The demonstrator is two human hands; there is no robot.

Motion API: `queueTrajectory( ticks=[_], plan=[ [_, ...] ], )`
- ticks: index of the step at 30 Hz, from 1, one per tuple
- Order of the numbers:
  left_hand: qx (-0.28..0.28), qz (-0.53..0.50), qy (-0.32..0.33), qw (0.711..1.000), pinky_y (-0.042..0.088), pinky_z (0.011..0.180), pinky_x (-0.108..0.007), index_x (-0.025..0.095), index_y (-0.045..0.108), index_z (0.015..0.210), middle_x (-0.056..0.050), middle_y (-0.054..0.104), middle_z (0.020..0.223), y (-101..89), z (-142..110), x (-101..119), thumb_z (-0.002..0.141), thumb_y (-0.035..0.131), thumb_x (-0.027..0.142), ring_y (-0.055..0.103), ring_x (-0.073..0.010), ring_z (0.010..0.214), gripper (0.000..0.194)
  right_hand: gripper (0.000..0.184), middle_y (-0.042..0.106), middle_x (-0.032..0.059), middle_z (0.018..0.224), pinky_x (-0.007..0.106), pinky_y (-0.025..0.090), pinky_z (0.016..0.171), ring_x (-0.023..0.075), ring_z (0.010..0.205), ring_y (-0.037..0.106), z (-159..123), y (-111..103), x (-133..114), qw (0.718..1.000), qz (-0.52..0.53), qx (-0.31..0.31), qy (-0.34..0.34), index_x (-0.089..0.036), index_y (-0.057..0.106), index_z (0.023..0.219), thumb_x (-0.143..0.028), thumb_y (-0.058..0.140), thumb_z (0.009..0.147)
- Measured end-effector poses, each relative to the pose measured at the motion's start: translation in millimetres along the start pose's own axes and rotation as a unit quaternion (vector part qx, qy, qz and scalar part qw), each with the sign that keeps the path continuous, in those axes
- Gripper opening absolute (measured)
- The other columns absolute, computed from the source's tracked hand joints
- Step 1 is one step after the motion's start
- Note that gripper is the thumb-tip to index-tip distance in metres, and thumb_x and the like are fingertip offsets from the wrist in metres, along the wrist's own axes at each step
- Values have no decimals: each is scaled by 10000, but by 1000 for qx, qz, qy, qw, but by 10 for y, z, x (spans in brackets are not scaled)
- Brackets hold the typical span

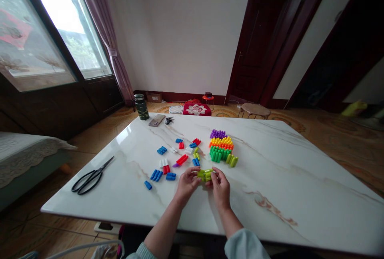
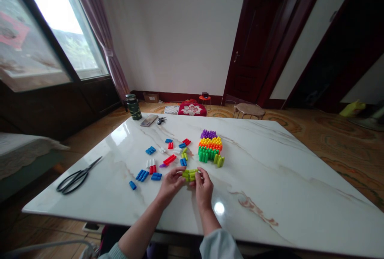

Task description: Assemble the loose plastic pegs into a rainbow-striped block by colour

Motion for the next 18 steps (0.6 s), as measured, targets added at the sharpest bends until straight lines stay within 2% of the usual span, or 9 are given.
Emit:
queueTrajectory(
  ticks=[3, 6, 9, 18],
  plan=[
    [17, -33, -25, 999, 556, 798, -349, 151, 623, 1120, -104, 692, 995, -15, 22, -60, 638, 834, 344, 686, -225, 891, 560, 574, 682, 53, 825, 326, 557, 566, 175, 575, 641, 5, 5, 5, 999, 37, 10, 3, -139, 618, 1158, -545, 661, 755],
    [71, -57, -37, 995, 564, 806, -373, 131, 653, 1076, -105, 714, 955, -57, 61, -102, 606, 849, 391, 702, -239, 873, 571, 568, 675, 46, 828, 338, 566, 597, 176, 602, 644, 1, 13, 1, 998, 50, 21, 8, -145, 628, 1154, -524, 689, 735],
    [108, -61, -40, 991, 561, 844, -398, 124, 670, 1072, -119, 728, 991, -86, 81, -105, 588, 856, 410, 699, -267, 933, 591, 541, 673, 54, 878, 356, 576, 632, 178, 629, 649, -7, 30, 2, 998, 58, 3, 9, -155, 642, 1135, -495, 715, 720],
    [92, -40, -57, 993, 561, 862, -434, 130, 673, 1076, -125, 745, 998, -37, 44, -91, 634, 834, 389, 709, -298, 948, 537, 511, 663, 83, 993, 393, 576, 731, 195, 732, 675, -4, 32, 16, 996, 88, 14, 1, -155, 591, 1159, -447, 697, 753]
  ],
)
Point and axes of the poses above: each hand's wrist, its own z-axis towards the middle knuckle, its own y-axis out of the palm, x = y × z, the point moved 1 cm from there along z, towards the middle knuckle
